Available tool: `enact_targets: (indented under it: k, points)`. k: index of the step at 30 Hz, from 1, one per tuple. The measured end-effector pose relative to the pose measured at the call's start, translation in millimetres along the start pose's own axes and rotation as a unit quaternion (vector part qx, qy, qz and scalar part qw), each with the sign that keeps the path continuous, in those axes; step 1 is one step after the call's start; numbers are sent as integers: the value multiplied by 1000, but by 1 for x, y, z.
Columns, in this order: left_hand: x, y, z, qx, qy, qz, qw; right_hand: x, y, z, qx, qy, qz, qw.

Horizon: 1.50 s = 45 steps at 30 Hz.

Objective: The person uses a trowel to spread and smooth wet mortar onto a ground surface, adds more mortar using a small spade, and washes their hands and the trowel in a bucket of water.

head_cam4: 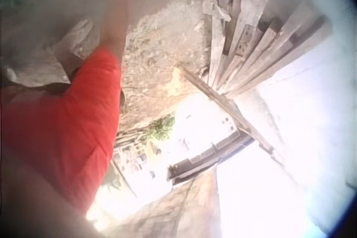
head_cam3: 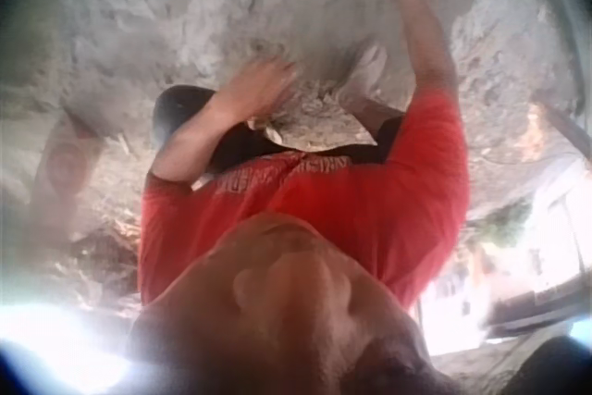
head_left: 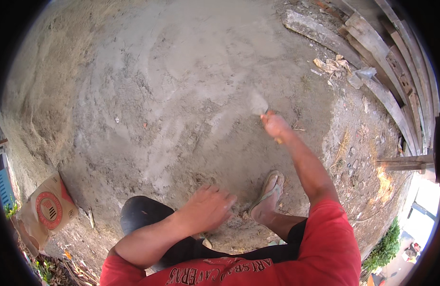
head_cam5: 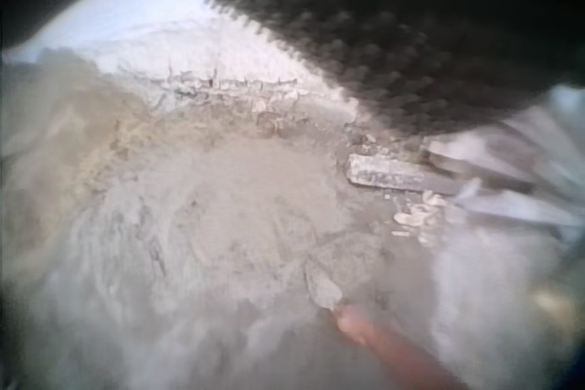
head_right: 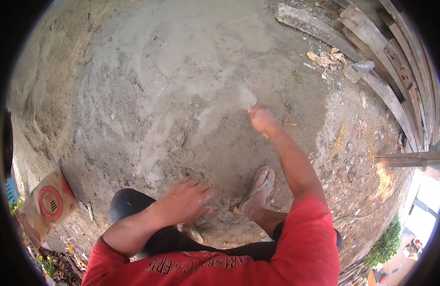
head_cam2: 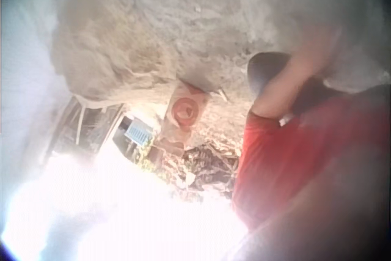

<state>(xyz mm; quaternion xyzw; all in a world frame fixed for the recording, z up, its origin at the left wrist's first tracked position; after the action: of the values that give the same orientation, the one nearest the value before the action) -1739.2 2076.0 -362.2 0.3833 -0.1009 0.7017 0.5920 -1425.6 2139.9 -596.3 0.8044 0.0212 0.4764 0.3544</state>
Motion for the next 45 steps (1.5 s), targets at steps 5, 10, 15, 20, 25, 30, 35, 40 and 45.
enact_targets:
  k: [5,10,15,20,25,30,35,40,45]
  points:
    - [-26,-19,-6,-14,27,-19,999,-83,134,-40,94,71,-145,982]
    - [-42,-11,-1,-43,30,-25,998,-84,109,-12,131,186,6,974]
    - [-47,12,2,-40,32,-53,997,20,55,121,-159,175,199,951]
    - [-64,36,2,-20,43,-107,993,-46,72,84,-337,-248,139,898]
    - [-62,42,47,-154,19,31,987,-182,177,-69,-74,-29,26,997]
    - [-75,49,33,-163,-18,30,986,-232,293,-111,17,166,-234,958]
    - [-74,67,29,-116,-7,40,992,-191,289,-78,194,197,-305,911]
    - [-81,80,45,-130,16,-150,980,-242,264,-186,300,41,-195,933]
    - [-69,71,40,-96,-6,-64,993,-247,218,-241,266,163,-192,930]
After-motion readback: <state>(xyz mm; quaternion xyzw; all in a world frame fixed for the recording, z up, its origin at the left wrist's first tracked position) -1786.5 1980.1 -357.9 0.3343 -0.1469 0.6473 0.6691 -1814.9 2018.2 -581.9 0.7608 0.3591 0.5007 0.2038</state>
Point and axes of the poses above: each hand's wrist, its own y-axis away from the middle knuckle, its own x-axis out of the back of the hand, z = x × y, the point moved 6 cm from there along -y, towards the middle knuckle, and after that the axes turned 4 degrees about z, right-handed, at the moved point
